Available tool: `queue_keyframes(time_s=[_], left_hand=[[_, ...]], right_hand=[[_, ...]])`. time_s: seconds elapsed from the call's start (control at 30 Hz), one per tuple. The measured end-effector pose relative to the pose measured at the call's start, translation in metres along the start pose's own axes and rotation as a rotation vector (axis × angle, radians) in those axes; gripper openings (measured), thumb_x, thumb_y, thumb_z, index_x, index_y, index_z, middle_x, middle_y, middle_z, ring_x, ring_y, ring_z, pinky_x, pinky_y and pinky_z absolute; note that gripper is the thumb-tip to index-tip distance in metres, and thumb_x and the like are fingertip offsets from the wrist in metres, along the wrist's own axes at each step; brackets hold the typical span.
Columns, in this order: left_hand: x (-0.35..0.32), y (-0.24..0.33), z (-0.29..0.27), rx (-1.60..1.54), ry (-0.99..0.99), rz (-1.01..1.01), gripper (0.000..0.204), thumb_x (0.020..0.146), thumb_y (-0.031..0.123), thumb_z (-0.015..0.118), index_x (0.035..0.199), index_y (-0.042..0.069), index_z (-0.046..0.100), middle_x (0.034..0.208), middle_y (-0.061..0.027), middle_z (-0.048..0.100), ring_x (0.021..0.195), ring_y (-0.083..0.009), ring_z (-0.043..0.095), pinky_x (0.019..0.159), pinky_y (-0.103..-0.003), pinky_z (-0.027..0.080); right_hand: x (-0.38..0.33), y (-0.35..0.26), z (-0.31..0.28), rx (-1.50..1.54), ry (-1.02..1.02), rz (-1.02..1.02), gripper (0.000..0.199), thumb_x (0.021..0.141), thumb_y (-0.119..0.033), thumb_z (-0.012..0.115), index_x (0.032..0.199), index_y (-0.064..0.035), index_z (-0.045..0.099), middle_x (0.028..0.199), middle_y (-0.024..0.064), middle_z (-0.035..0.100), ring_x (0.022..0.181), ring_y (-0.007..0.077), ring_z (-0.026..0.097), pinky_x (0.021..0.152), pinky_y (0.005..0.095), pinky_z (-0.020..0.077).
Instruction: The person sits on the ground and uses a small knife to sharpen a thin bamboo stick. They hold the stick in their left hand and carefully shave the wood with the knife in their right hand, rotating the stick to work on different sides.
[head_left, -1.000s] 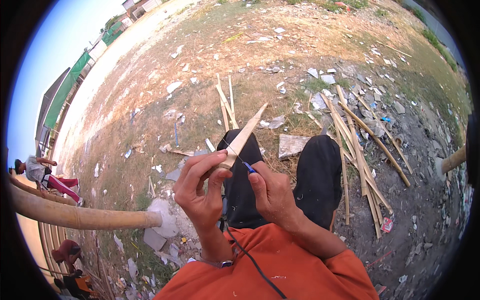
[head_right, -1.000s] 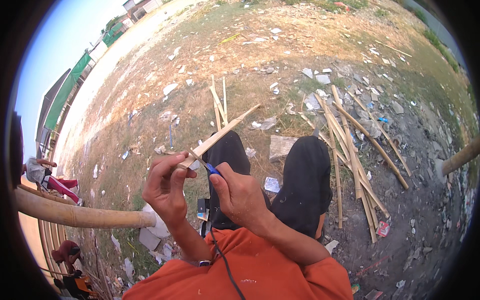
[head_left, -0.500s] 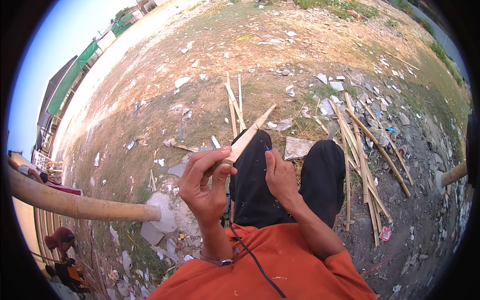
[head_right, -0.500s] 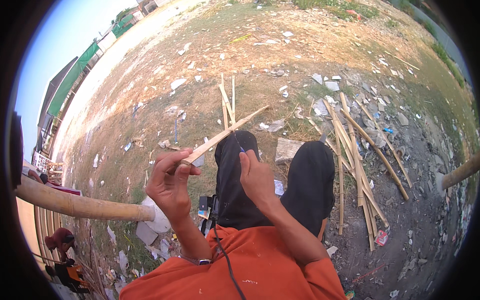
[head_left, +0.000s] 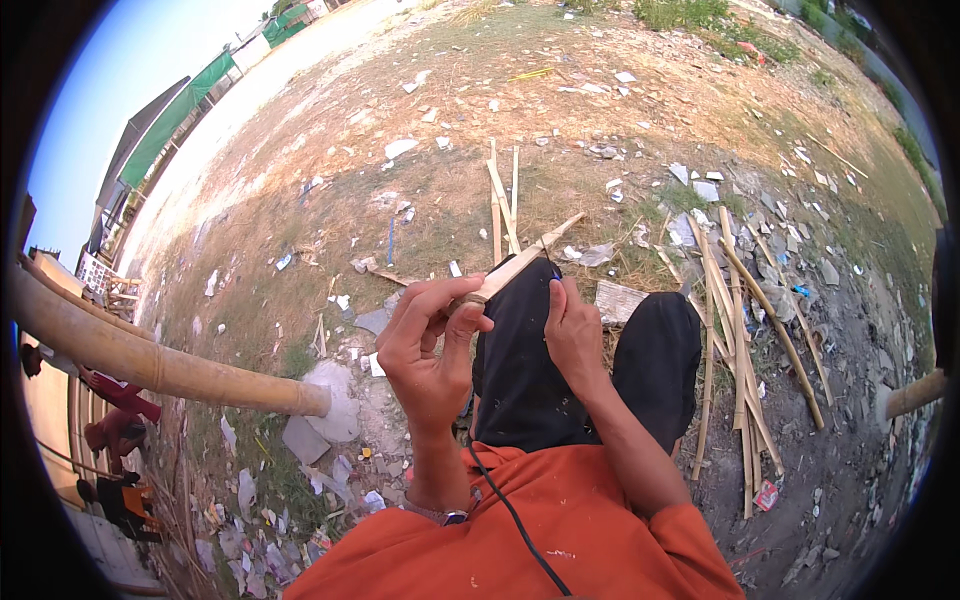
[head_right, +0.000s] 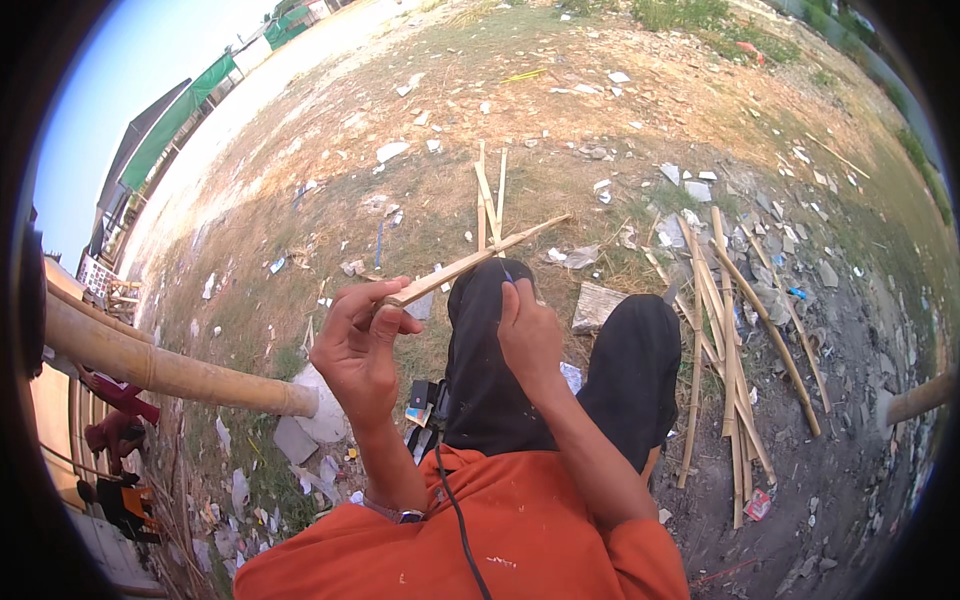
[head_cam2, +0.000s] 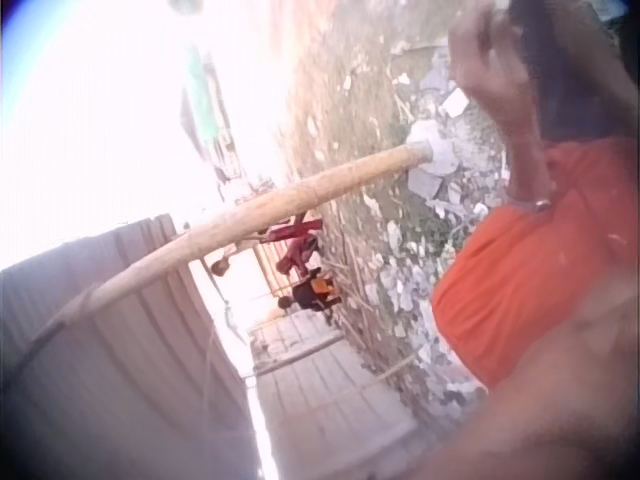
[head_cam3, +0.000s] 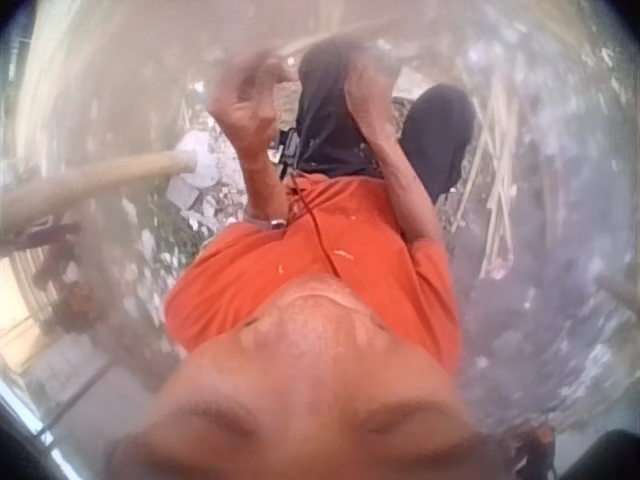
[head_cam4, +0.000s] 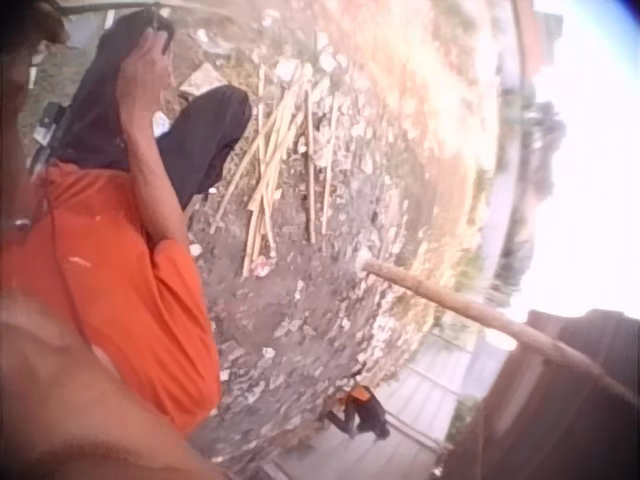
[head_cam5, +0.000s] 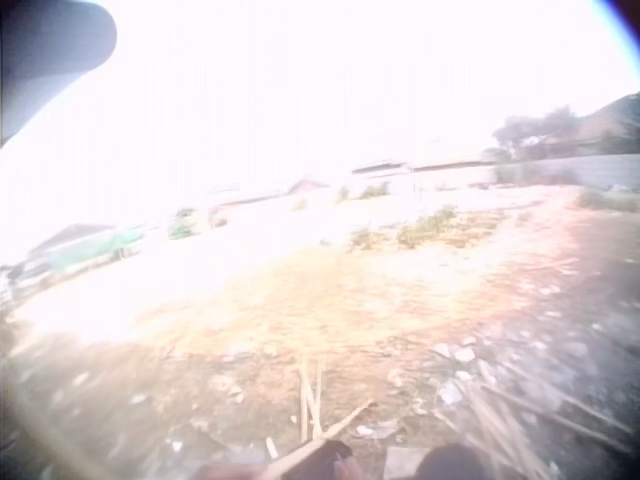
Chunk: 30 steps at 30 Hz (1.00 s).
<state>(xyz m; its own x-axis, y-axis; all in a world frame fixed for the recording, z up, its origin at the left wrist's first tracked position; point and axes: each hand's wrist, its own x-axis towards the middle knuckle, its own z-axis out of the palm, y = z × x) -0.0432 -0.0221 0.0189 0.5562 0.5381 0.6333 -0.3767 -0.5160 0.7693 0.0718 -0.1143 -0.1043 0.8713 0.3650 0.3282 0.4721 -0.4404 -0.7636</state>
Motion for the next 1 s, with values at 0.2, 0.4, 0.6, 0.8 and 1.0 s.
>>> queue_keyframes(time_s=[0.2, 0.4, 0.6, 0.8, 1.0], left_hand=[[-0.008, -0.002, 0.009, -0.025, 0.008, 0.045, 0.018, 0.092, 0.007, 0.062, 0.104, -0.007, 0.063, 0.099, -0.0164, 0.063, 0.067, -0.0161, 0.065, 0.058, -0.025, 0.053], [-0.005, 0.003, 0.010, -0.049, -0.016, 0.033, 0.019, 0.091, 0.007, 0.062, 0.105, -0.007, 0.062, 0.099, -0.0167, 0.062, 0.064, -0.0162, 0.064, 0.058, -0.025, 0.051], [-0.008, 0.001, 0.015, -0.085, -0.043, 0.033, 0.019, 0.089, 0.005, 0.060, 0.103, -0.007, 0.061, 0.098, -0.0187, 0.060, 0.061, -0.0170, 0.063, 0.057, -0.025, 0.051], [-0.010, 0.004, 0.017, -0.063, -0.037, 0.042, 0.019, 0.089, 0.006, 0.061, 0.102, -0.008, 0.061, 0.094, -0.0168, 0.058, 0.060, -0.0170, 0.063, 0.056, -0.024, 0.051], [-0.011, 0.002, 0.019, -0.081, 0.047, 0.028, 0.018, 0.089, 0.005, 0.060, 0.101, -0.009, 0.060, 0.088, -0.0130, 0.055, 0.058, -0.0163, 0.061, 0.049, -0.023, 0.050]], right_hand=[[-0.010, 0.023, -0.009, 0.082, -0.098, 0.222, 0.037, 0.098, -0.036, 0.046, 0.098, -0.0008, 0.058, 0.071, 0.0271, 0.062, 0.071, 0.0477, 0.061, 0.065, 0.0541, 0.0448], [-0.028, 0.001, -0.036, 0.416, -0.024, 0.170, 0.031, 0.099, -0.031, 0.047, 0.101, -0.0009, 0.054, 0.062, 0.0171, 0.058, 0.060, 0.0358, 0.061, 0.058, 0.0435, 0.0433], [-0.032, -0.038, -0.060, 0.644, -0.227, 0.028, 0.031, 0.101, -0.031, 0.046, 0.102, -0.0001, 0.051, 0.060, 0.0144, 0.053, 0.053, 0.0314, 0.057, 0.051, 0.0388, 0.0396], [-0.028, -0.056, -0.066, 0.578, -0.196, -0.152, 0.022, 0.100, -0.024, 0.047, 0.096, -0.0027, 0.048, 0.058, 0.0161, 0.052, 0.055, 0.0383, 0.058, 0.048, 0.0436, 0.0402], [-0.025, -0.062, -0.056, 0.347, -0.059, -0.230, 0.021, 0.100, -0.023, 0.048, 0.089, -0.0051, 0.046, 0.057, 0.0162, 0.051, 0.052, 0.0388, 0.056, 0.044, 0.0459, 0.0393]])
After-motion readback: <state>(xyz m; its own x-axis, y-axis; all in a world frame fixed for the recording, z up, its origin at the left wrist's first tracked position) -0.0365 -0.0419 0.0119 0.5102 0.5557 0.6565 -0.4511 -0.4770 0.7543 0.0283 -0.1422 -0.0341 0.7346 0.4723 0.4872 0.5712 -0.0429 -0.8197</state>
